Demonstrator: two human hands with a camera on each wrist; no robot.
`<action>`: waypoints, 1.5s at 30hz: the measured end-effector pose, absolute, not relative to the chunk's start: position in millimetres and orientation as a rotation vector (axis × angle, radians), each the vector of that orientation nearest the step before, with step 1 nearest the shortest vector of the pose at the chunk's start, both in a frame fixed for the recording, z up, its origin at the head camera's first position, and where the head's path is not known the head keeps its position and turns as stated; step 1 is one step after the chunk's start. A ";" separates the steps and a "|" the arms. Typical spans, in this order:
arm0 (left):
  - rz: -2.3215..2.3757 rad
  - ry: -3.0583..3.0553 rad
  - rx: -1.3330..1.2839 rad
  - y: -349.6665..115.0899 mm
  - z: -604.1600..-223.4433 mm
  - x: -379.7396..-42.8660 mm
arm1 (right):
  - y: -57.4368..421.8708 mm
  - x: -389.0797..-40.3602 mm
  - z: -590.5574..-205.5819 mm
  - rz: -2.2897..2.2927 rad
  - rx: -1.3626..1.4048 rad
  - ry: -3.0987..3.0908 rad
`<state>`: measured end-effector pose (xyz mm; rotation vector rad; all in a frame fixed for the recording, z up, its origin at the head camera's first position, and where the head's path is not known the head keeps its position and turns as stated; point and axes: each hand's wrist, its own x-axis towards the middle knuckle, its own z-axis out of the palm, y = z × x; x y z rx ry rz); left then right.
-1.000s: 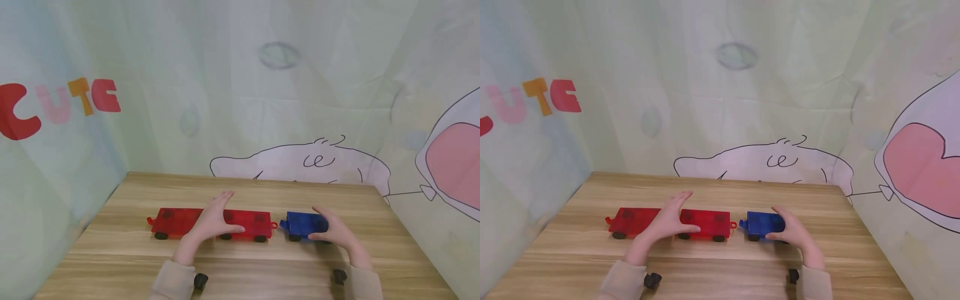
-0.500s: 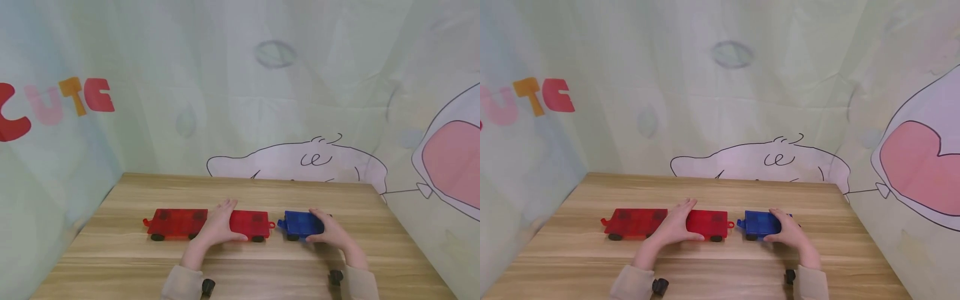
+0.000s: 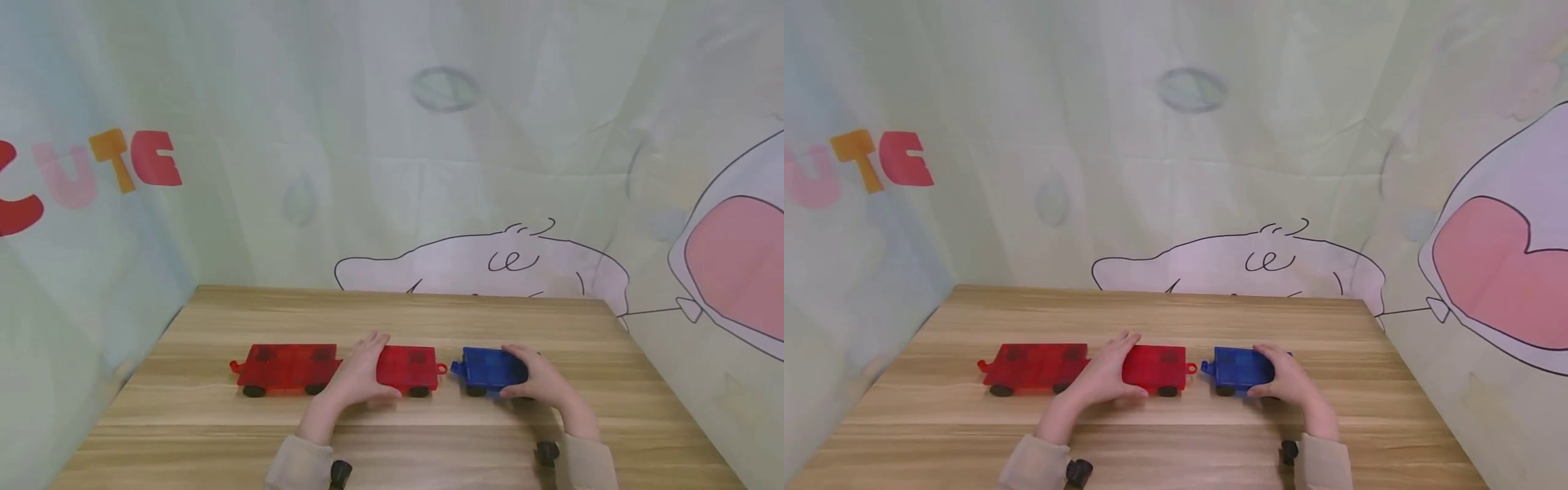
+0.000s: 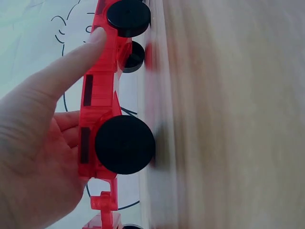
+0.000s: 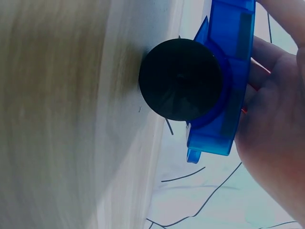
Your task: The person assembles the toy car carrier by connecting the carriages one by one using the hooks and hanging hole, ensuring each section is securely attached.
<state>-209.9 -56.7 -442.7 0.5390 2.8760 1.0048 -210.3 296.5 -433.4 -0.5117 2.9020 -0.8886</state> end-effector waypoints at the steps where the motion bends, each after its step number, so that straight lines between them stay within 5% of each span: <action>1: 1.011 2.866 0.531 -57.0 -442.8 -209.8 | 296.3 -210.0 -433.2 -0.888 -0.511 2.902; 45: 1.245 2.778 0.439 -59.7 -444.5 -211.7 | 293.8 -213.2 -435.7 -0.868 -0.527 2.906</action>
